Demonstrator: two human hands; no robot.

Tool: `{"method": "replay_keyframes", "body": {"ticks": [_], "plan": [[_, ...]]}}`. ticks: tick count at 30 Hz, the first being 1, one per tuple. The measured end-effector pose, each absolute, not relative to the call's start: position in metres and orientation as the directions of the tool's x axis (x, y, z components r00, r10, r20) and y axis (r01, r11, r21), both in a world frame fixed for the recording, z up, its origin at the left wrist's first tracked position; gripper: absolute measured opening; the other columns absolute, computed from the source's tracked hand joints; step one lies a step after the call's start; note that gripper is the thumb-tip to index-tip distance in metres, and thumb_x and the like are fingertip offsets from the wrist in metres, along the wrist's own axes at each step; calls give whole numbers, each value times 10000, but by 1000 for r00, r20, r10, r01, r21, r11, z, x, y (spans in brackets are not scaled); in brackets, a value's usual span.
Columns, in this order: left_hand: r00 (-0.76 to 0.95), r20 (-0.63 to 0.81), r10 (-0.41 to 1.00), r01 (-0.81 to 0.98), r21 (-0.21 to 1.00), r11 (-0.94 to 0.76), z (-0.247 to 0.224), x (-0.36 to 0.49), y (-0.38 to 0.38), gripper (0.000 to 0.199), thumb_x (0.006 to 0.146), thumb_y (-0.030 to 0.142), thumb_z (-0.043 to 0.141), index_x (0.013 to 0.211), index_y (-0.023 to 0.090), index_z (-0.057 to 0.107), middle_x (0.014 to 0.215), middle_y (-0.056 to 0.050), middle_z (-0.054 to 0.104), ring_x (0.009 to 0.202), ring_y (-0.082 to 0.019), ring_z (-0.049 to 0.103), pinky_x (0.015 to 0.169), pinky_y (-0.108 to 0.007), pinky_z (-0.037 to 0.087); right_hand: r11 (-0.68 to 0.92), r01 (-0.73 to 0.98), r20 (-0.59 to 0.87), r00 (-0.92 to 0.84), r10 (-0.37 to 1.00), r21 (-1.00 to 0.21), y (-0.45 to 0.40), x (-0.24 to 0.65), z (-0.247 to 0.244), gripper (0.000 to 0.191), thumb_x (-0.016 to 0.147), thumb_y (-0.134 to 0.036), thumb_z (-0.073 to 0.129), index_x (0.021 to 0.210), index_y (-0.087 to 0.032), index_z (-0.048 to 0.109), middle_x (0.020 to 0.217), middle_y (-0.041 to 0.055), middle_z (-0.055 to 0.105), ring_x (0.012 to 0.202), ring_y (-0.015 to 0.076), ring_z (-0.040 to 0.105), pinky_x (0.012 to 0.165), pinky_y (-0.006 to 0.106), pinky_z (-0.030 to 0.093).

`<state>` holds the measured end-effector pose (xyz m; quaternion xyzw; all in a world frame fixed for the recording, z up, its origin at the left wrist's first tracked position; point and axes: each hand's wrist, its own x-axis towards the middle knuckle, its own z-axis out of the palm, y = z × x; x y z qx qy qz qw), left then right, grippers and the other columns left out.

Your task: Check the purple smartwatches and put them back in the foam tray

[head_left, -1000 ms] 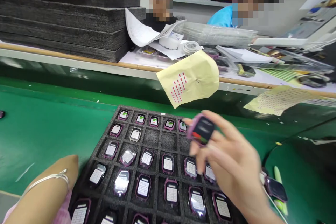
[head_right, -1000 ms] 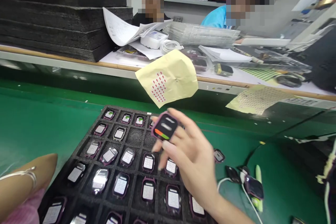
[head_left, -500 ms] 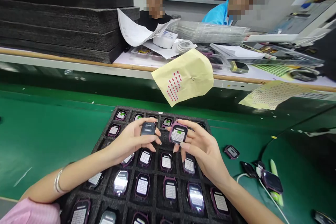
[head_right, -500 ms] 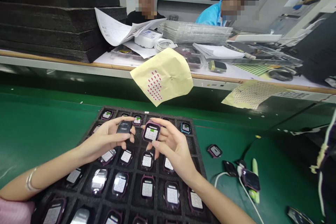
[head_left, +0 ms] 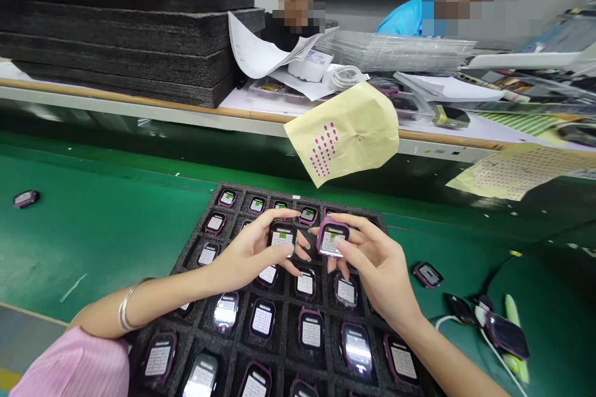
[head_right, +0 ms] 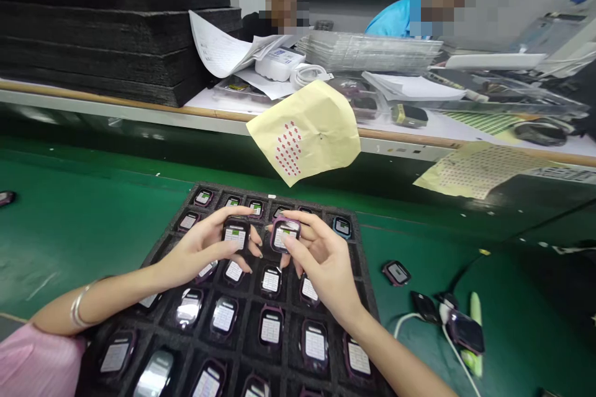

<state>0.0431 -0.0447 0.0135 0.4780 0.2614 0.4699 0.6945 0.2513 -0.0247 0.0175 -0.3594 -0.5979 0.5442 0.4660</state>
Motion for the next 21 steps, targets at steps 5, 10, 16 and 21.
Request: {"method": "replay_keyframes", "body": {"ticks": [5, 10, 16, 21], "plan": [[392, 65, 918, -387, 917, 100, 12, 43, -42, 365, 899, 228, 541, 1249, 177, 452, 935, -79, 613, 858, -192, 635, 688, -347, 603, 83, -160, 147, -442, 885, -984, -26, 256, 21, 397, 893, -166, 630, 1274, -238, 547, 973, 79, 670, 685, 173, 648, 477, 211, 465], [388, 76, 919, -399, 912, 93, 12, 41, -41, 425, 854, 152, 579, 1257, 189, 450, 994, -76, 609, 893, -196, 634, 726, -352, 607, 83, -159, 147, -449, 882, -984, -27, 254, 20, 455, 875, -129, 654, 1294, -249, 523, 968, 78, 683, 719, 182, 663, 496, 208, 495], [387, 95, 917, -405, 911, 77, 15, 42, -43, 581, 771, 27, 632, 1277, 213, 415, 1036, -53, 597, 925, -174, 634, 782, -314, 598, 84, -153, 143, -428, 893, -985, -26, 251, 18, 426, 869, -119, 654, 1262, -242, 542, 990, 83, 685, 685, 174, 660, 475, 211, 507], [365, 76, 928, -352, 934, 62, 13, 43, -43, 492, 828, 111, 618, 1270, 196, 420, 1018, -66, 610, 899, -174, 639, 714, -299, 616, 65, -209, 154, -448, 881, -976, -27, 253, 17, 395, 880, -124, 609, 1260, -216, 554, 941, 85, 688, 692, 193, 667, 477, 221, 497]]}}
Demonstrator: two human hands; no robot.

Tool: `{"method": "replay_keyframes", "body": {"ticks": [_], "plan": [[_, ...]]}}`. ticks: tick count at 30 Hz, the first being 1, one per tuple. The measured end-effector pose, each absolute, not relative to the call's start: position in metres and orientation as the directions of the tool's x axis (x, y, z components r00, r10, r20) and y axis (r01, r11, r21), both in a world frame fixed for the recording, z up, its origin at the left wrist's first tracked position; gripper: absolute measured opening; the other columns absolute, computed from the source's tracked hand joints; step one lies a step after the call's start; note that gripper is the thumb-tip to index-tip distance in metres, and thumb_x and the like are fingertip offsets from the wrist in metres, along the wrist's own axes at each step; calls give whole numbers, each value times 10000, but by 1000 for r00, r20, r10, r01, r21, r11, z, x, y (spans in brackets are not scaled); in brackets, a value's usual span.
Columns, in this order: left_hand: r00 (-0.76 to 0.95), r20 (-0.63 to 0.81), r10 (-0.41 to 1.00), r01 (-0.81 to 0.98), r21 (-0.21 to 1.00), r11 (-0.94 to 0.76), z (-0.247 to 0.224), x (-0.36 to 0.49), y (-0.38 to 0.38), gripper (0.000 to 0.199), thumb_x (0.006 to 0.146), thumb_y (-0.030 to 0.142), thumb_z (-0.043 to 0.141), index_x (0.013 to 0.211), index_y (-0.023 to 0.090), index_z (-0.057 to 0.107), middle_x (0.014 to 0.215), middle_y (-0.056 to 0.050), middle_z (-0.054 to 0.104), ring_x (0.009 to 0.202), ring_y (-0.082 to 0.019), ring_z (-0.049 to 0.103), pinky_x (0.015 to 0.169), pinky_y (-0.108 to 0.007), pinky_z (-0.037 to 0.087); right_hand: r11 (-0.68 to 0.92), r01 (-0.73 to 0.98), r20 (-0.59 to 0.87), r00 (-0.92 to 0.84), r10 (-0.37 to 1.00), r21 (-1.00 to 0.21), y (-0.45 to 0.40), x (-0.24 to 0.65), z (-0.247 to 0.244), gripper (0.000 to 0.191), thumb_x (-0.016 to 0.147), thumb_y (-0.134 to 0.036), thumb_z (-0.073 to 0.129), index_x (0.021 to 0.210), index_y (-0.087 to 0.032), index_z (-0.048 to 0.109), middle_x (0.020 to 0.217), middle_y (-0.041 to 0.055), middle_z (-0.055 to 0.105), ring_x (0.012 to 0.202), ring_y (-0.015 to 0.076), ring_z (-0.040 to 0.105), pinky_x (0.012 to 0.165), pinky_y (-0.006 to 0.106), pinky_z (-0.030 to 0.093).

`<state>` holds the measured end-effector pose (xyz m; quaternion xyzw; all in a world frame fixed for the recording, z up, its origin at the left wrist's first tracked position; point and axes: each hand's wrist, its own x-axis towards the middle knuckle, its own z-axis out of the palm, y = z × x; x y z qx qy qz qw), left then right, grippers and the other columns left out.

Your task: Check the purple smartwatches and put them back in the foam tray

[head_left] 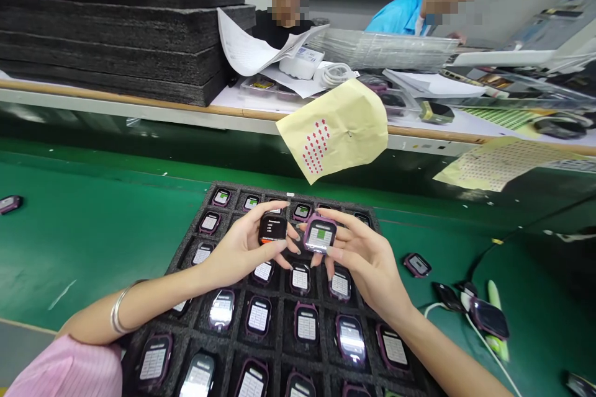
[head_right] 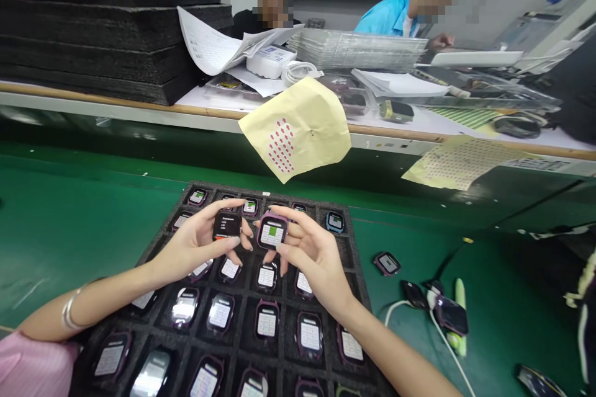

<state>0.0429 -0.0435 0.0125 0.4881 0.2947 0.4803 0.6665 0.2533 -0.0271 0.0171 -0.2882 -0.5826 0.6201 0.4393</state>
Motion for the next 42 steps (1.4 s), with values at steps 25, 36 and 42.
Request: {"method": "replay_keyframes", "body": {"ticks": [25, 36, 42], "plan": [[340, 52, 939, -364, 928, 81, 16, 42, -41, 550, 734, 53, 615, 1239, 173, 433, 967, -54, 615, 877, -179, 630, 703, -315, 612, 65, -107, 104, -417, 903, -992, -31, 249, 20, 482, 857, -149, 678, 1306, -231, 523, 913, 66, 696, 697, 199, 674, 469, 237, 500], [344, 76, 936, -343, 938, 49, 5, 44, -39, 526, 797, 160, 665, 1262, 190, 419, 956, -58, 591, 850, -176, 629, 656, -287, 598, 80, -53, 96, -470, 878, -995, -24, 253, 12, 591, 805, -193, 743, 1338, -261, 498, 1034, 93, 680, 763, 216, 679, 510, 258, 565], [408, 68, 910, -325, 943, 75, 2, 41, -39, 726, 742, 62, 696, 1335, 255, 325, 1056, -54, 567, 930, -175, 627, 788, -310, 570, 66, -40, 77, -472, 878, -997, -22, 252, 9, 624, 800, -210, 743, 1357, -239, 463, 1060, 112, 668, 772, 231, 684, 493, 268, 574]]}}
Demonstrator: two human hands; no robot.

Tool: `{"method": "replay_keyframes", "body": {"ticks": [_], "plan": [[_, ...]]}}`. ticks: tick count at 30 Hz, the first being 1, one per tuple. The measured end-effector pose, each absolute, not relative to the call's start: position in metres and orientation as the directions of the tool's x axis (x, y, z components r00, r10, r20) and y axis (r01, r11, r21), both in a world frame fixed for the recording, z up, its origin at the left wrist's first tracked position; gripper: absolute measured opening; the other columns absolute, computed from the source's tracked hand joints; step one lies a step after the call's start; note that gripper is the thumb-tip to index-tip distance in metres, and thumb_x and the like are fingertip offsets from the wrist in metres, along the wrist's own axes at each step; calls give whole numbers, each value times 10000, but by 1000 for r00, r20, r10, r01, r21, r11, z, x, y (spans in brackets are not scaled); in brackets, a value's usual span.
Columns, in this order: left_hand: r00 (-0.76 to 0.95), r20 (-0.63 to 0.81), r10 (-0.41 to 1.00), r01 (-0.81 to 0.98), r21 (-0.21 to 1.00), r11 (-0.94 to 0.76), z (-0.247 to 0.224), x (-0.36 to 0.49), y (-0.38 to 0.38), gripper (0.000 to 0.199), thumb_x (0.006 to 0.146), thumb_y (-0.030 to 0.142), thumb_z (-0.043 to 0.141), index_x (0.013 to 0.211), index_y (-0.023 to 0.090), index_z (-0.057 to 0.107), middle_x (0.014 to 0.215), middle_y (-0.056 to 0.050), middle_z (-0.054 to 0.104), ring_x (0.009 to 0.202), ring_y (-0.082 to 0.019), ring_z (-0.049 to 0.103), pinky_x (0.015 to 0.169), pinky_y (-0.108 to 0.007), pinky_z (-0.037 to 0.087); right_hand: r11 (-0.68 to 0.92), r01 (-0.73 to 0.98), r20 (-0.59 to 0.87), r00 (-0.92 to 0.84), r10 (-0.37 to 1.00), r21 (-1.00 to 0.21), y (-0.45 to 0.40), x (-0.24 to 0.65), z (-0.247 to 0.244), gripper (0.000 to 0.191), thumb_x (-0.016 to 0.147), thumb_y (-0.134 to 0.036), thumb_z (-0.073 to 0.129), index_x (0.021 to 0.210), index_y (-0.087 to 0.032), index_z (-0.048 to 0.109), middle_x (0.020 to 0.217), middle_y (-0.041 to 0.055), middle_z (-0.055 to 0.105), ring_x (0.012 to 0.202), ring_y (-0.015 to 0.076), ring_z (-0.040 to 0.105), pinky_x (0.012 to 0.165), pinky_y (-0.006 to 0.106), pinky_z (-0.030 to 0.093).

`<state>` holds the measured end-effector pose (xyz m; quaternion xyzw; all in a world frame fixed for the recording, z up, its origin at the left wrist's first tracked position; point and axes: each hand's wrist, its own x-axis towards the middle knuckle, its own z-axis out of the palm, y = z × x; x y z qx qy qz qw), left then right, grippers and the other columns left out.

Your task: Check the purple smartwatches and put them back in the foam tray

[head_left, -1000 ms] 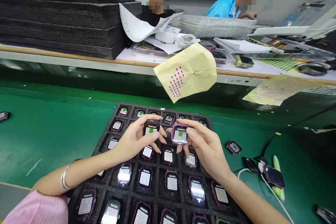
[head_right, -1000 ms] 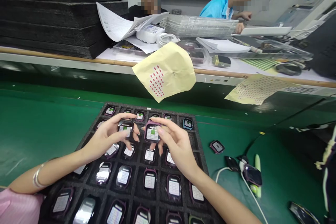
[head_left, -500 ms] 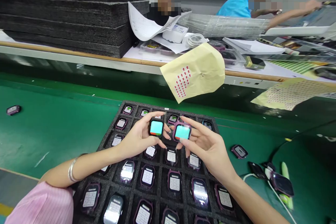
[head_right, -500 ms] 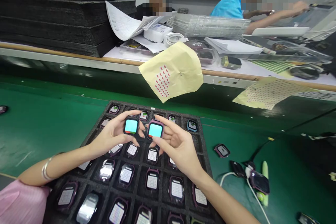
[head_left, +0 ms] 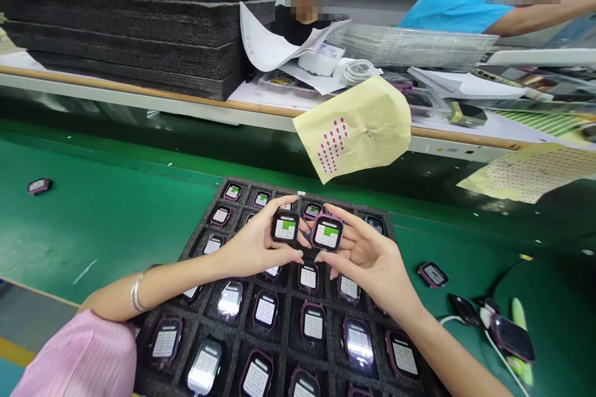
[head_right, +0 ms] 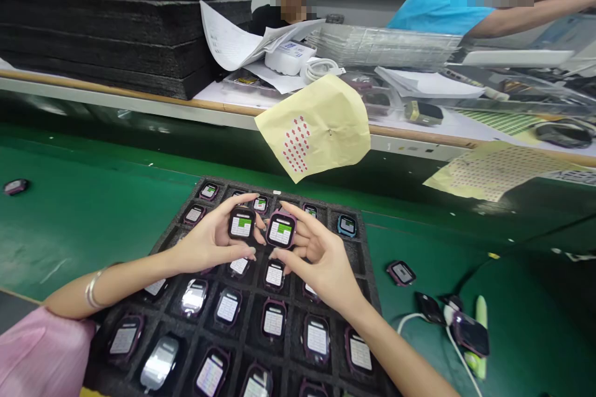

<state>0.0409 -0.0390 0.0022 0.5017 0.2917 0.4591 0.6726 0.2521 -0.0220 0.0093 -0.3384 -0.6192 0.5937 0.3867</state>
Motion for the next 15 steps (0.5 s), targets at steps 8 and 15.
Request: {"method": "replay_keyframes", "body": {"ticks": [8, 15], "plan": [[444, 74, 893, -158, 988, -4, -13, 37, -31, 594, 819, 175, 627, 1319, 244, 314, 1046, -70, 587, 977, -230, 633, 819, -397, 568, 232, 241, 101, -455, 885, -942, -20, 261, 0, 470, 836, -257, 695, 1271, -223, 517, 1088, 107, 662, 686, 187, 646, 612, 327, 577], [496, 271, 825, 541, 647, -538, -33, 32, -6, 466, 761, 314, 702, 1177, 194, 531, 1164, -125, 580, 1125, -312, 512, 981, -500, 402, 575, 506, 266, -556, 787, -644, -1, 266, -30, 402, 815, -255, 693, 1199, -244, 577, 1229, 109, 569, 1118, 317, 538, 980, 528, 423]]}}
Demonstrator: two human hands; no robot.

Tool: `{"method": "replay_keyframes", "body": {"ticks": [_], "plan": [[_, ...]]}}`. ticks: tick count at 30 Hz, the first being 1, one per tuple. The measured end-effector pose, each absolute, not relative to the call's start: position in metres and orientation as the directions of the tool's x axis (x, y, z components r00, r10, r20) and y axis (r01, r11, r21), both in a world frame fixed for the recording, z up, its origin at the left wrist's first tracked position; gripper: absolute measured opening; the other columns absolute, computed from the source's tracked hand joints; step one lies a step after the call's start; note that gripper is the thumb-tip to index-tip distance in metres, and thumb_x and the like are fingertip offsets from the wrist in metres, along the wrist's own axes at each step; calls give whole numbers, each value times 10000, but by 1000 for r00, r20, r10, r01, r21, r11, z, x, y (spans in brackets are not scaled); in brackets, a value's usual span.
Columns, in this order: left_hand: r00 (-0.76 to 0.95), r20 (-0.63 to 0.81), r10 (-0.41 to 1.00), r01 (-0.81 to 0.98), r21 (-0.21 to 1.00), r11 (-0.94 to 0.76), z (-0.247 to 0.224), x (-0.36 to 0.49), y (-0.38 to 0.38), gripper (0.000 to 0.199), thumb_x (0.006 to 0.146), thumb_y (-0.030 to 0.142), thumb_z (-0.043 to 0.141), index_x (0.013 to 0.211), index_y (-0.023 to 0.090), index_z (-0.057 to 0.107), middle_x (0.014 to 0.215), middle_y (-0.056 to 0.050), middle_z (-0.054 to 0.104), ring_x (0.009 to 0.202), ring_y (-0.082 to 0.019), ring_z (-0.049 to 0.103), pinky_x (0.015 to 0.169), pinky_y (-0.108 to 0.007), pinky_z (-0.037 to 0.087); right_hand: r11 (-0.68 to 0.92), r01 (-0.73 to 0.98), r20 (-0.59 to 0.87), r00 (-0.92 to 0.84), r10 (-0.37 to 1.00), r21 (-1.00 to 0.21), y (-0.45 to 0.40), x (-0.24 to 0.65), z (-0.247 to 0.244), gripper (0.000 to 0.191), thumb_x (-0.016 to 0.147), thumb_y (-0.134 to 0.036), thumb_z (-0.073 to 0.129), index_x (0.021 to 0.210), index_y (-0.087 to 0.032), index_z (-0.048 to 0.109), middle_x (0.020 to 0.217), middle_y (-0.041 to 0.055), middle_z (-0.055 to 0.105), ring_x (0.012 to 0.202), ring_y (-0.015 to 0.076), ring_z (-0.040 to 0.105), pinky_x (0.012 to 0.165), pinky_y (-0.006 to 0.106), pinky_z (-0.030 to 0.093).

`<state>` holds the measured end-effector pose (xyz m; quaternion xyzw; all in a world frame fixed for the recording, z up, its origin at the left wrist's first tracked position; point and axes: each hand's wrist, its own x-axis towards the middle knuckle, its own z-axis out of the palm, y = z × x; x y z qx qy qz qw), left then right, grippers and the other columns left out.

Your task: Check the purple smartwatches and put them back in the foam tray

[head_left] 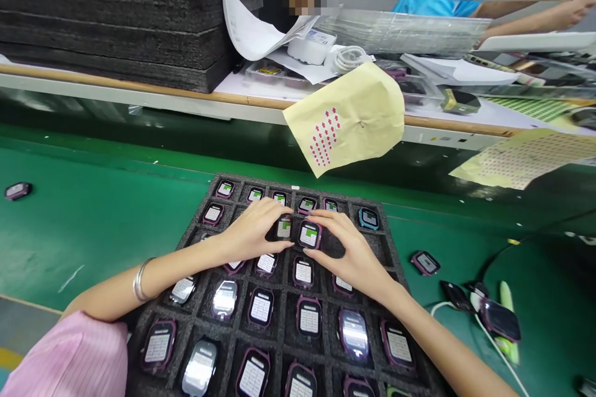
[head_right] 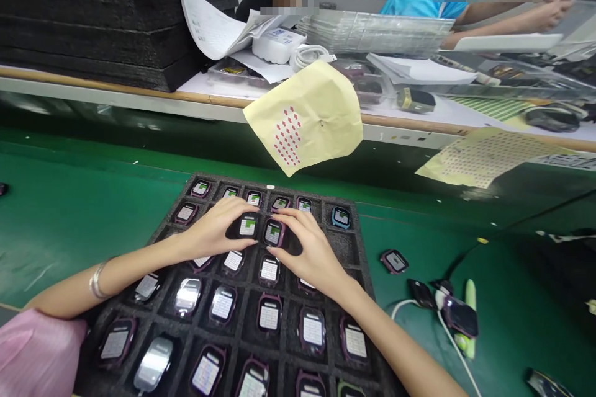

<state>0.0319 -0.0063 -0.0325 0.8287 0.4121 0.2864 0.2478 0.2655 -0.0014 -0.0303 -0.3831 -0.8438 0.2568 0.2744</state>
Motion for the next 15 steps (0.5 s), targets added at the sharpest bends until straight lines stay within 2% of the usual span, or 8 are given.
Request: {"method": "replay_keyframes", "body": {"ticks": [2, 5, 7, 9, 11, 12, 14, 15], "plan": [[543, 235, 806, 624, 529, -575, -40, 30, 4, 486, 737, 351, 721, 1159, 183, 548, 1159, -141, 565, 1129, -335, 490, 964, -531, 393, 625, 569, 270, -586, 764, -534, 7, 267, -40, 394, 803, -263, 696, 1183, -230, 598, 1293, 132, 518, 1228, 350, 448, 1010, 555, 382], [549, 206, 810, 688, 438, -579, -46, 13, 9, 695, 687, 482, 745, 1255, 178, 485, 1254, -180, 505, 1202, -377, 434, 989, -577, 352, 659, 640, 286, -596, 750, -395, 7, 282, -45, 453, 849, -312, 648, 1278, -208, 543, 1382, 161, 433, 1277, 362, 394, 1014, 548, 380], [489, 230, 841, 744, 395, -540, -49, -12, 0, 840, 673, 577, 720, 1336, 173, 399, 1332, -200, 446, 1279, -394, 363, 1046, -588, 291, 647, 712, 353, -551, 756, -274, -5, 303, -43, 458, 898, -359, 580, 1319, -196, 507, 1403, 173, 410, 1263, 377, 405, 1013, 559, 368], [333, 245, 911, 832, 378, -406, -54, -42, -18, 825, 734, 582, 662, 1376, 178, 338, 1387, -198, 390, 1329, -389, 305, 1085, -583, 251, 518, 835, 379, -424, 822, -189, -24, 331, -44, 459, 929, -419, 505, 1328, -192, 499, 1383, 183, 430, 1239, 415, 424, 1000, 599, 354], [63, 213, 975, 880, 448, -154, -63, -69, -39, 726, 835, 530, 563, 1400, 171, 282, 1410, -206, 344, 1334, -370, 315, 1075, -565, 299, 341, 920, 351, -259, 900, -194, -44, 357, -52, 584, 938, -520, 405, 1378, -138, 434, 1354, 234, 435, 1232, 469, 417, 956, 644, 378], [-19, 162, 987, 858, 510, -67, -68, -77, -49, 691, 871, 505, 515, 1407, 158, 250, 1401, -208, 347, 1330, -354, 331, 1080, -555, 305, 296, 925, 319, -213, 924, -239, -53, 368, -58, 645, 940, -546, 363, 1422, -118, 359, 1324, 245, 463, 1217, 472, 440, 924, 647, 416], [-34, 64, 997, 772, 636, -15, -78, -83, -62, 621, 910, 441, 465, 1405, 156, 222, 1390, -192, 371, 1320, -307, 366, 1101, -515, 305, 275, 893, 179, -223, 958, -357, -62, 382, -73, 672, 944, -556, 354, 1478, -162, 245, 1366, 199, 466, 1216, 427, 478, 891, 582, 495], [-33, 59, 998, 731, 682, -16, -81, -82, -64, 602, 909, 417, 474, 1396, 161, 231, 1389, -182, 378, 1316, -294, 375, 1107, -501, 304, 270, 884, 194, -209, 959, -383, -62, 385, -79, 668, 935, -567, 376, 1474, -190, 259, 1366, 177, 477, 1210, 416, 490, 870, 556, 521]]}}
